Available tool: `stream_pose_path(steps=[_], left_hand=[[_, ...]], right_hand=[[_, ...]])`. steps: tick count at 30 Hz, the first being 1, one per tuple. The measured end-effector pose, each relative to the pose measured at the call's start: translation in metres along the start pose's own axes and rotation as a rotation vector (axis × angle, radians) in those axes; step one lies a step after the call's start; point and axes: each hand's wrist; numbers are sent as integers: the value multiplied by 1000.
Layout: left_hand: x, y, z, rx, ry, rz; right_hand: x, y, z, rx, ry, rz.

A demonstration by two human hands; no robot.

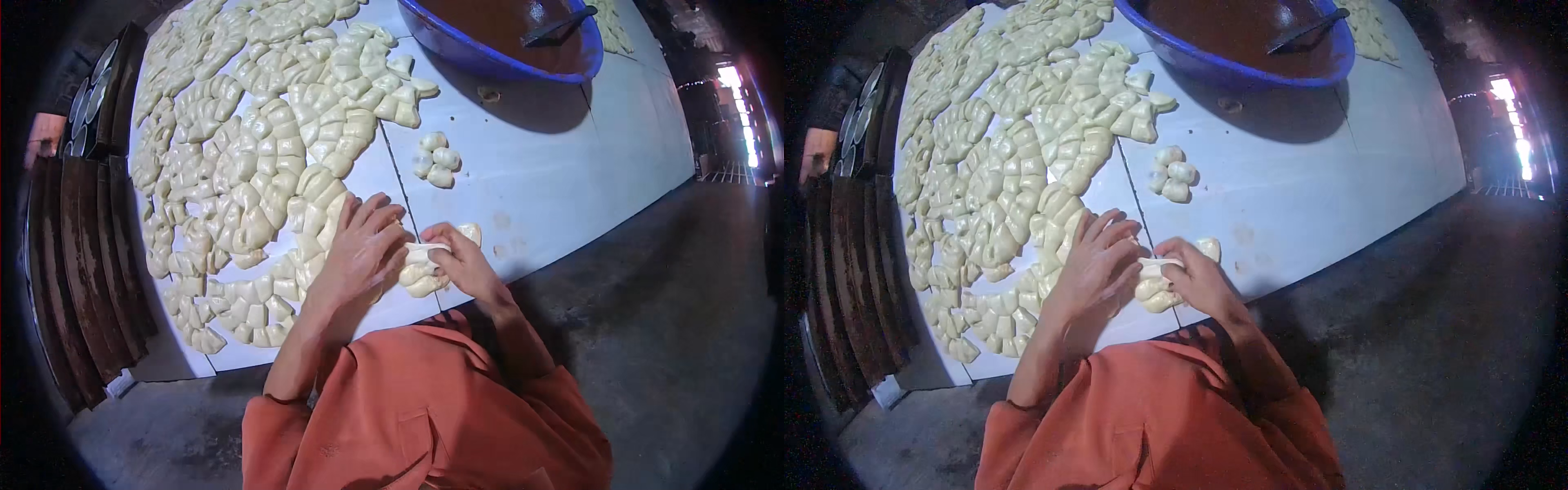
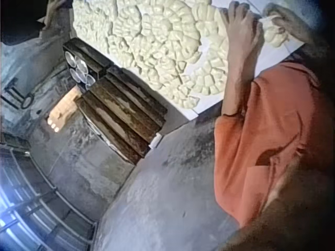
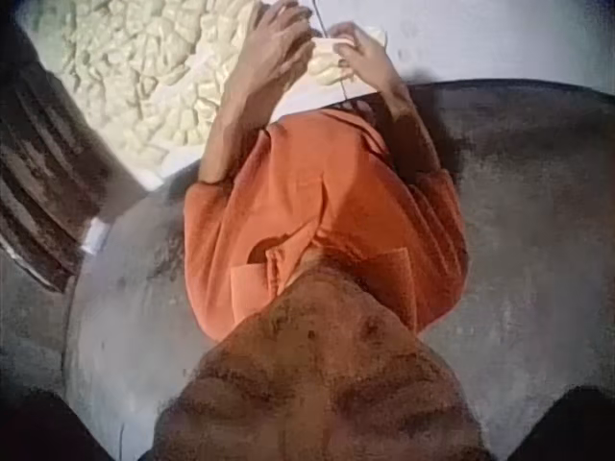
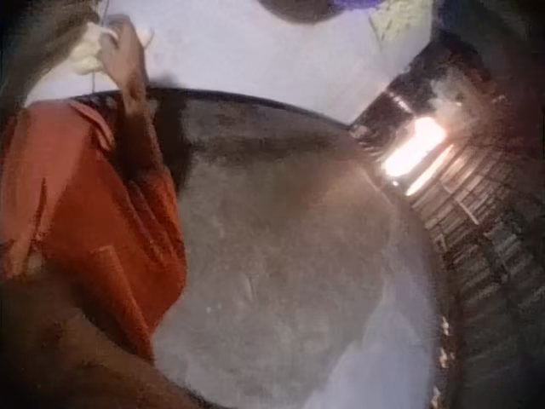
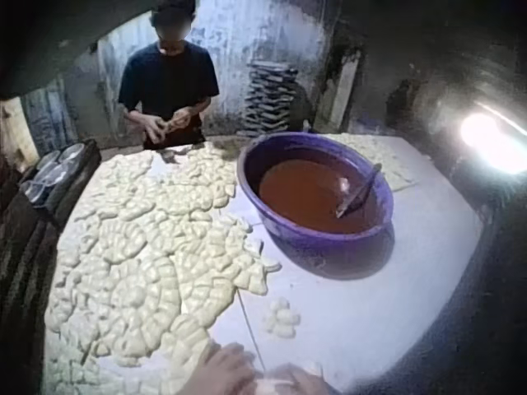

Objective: The person fills and pinches pieces of dough by hand to form small buns, shapes them into clusters, and places the dough clusters into baking pans.

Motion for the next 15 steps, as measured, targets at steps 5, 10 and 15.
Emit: stream_pose_path(steps=[5,10,15], left_hand=[[-7,3,-10,-45,-59,-56],[-9,1,-5,-93,-39,38],[-7,4,-10,-46,-38,-12]], right_hand=[[5,-8,10,79,-169,101],[25,-4,3,60,-137,102],[38,-5,1,77,70,37]])
Point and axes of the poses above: each hand's wrist, its own y-axis towards the middle knuckle, its own x-axis out of the back of the hand, z = x × y, and after that the axes turned 14 degrees about -z, right-handed
